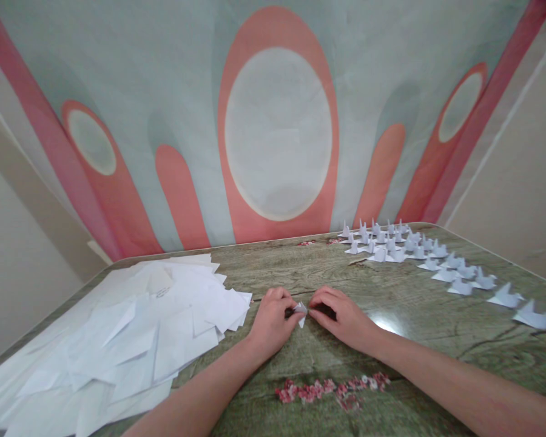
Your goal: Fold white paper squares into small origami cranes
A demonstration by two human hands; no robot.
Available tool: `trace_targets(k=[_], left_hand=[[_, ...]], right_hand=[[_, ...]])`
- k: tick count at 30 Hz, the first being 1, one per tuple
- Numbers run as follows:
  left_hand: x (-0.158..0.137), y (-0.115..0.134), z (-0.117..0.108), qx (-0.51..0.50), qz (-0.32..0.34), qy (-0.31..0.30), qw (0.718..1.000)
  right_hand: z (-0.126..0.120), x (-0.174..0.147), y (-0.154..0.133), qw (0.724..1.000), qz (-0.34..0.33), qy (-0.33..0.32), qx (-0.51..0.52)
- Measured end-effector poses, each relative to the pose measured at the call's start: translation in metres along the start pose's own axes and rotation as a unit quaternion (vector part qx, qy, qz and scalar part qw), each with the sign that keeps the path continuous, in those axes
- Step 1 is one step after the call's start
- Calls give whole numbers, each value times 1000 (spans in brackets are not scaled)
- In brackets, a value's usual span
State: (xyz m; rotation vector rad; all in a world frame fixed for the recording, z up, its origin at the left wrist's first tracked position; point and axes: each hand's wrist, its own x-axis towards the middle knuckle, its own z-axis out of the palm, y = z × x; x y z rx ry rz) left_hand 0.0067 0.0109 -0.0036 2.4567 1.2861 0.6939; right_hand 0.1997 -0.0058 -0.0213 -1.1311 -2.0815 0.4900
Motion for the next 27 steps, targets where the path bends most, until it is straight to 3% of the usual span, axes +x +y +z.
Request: trace_targets(k=[10,27], left_hand=[[-1,1,3,5,26,-12,1000],[0,-1,2,-64,6,-34,997]], right_hand=[[4,5,-12,1000,-29,7,-8],[3,8,-12,996,36,22,83]])
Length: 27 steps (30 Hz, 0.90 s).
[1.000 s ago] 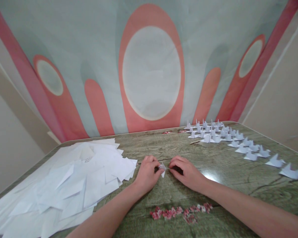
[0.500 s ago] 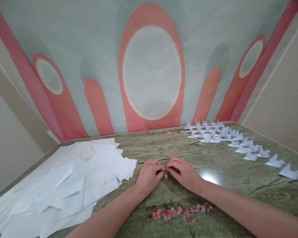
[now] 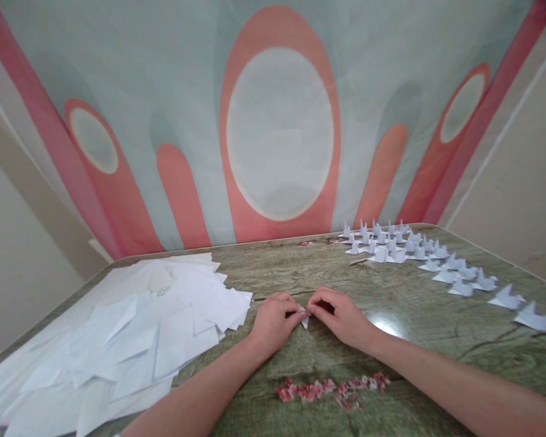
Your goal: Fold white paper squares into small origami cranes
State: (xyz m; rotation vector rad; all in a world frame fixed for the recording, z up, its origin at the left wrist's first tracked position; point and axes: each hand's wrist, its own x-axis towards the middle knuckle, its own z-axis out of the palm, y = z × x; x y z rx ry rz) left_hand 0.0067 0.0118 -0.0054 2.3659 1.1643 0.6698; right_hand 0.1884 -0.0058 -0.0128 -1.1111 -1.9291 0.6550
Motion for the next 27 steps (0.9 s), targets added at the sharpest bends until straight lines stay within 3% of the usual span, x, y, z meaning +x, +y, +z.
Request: trace_targets(k=[27], left_hand=[[0,3,0,-22,-5,13,1000]], right_hand=[[-1,0,0,1000,6,-8,16]])
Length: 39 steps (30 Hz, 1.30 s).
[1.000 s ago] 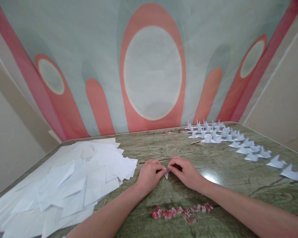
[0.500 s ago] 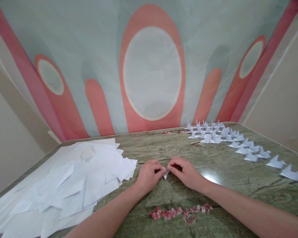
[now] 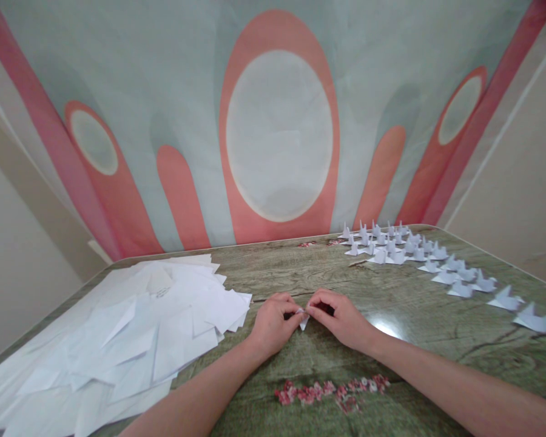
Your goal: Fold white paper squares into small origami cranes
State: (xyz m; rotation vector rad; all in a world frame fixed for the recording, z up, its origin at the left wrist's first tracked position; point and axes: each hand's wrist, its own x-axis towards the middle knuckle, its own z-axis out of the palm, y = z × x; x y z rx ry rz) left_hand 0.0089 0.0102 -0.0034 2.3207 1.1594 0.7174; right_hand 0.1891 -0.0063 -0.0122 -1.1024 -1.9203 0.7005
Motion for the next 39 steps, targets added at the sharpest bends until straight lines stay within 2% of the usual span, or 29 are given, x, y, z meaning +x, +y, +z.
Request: trace_targets(k=[11,23,30,39], left_hand=[[0,3,-1,20,4,12,1000],[1,0,1,-56,-25,52,997],[1,1,2,-134,-93,48,985],[2,-3,4,-124,-71,51,988]], right_hand=[[-1,1,-2,1000,13,-9,5],[0,1,2,1000,19,-18,-13],[-1,1,0,1000,15,-12,-18],[-3,0,-3,1000,-6,-4,-20]])
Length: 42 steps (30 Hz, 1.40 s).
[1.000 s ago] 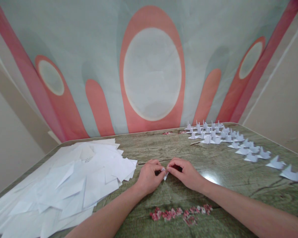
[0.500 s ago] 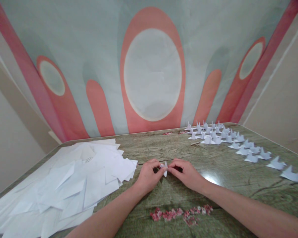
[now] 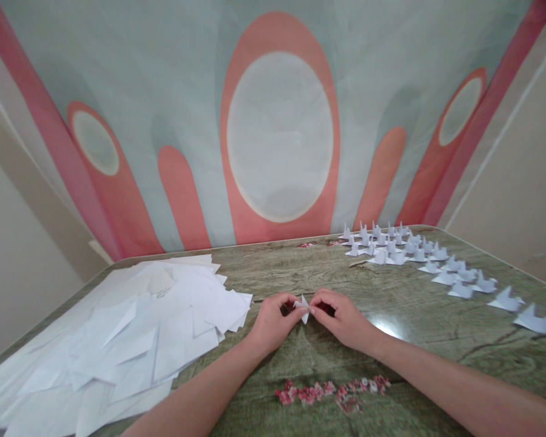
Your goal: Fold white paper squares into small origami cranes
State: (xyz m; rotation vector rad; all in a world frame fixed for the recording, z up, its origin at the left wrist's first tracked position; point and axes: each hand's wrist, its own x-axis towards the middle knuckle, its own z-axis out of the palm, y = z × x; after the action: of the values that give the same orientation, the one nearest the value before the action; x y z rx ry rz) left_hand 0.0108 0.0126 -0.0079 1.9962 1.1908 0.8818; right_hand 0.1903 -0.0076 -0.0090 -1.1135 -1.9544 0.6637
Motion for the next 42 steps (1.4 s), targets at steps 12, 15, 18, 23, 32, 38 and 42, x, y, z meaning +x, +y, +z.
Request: trace_targets(k=[12,15,18,23,32,38,42], left_hand=[[0,0,0,40,29,-4,999],[0,0,-1,47,42,-10,998],[0,0,-1,48,43,-10,998],[1,2,-2,52,37,8,998],[-1,4,-3,104,48,-6,993],[-3,4,-1,178,61,-15,982],[-3,3,-1,202,62,-19,977]], right_hand=[[3,2,3,1000,26,4,18],[2,1,5,1000,22,-2,8],[2,1,8,1000,19,1,0],[3,1,10,999,37,11,13],[4,1,11,999,10,28,14],[4,2,13,999,20,9,-23],[5,2,14,999,20,-1,-35]])
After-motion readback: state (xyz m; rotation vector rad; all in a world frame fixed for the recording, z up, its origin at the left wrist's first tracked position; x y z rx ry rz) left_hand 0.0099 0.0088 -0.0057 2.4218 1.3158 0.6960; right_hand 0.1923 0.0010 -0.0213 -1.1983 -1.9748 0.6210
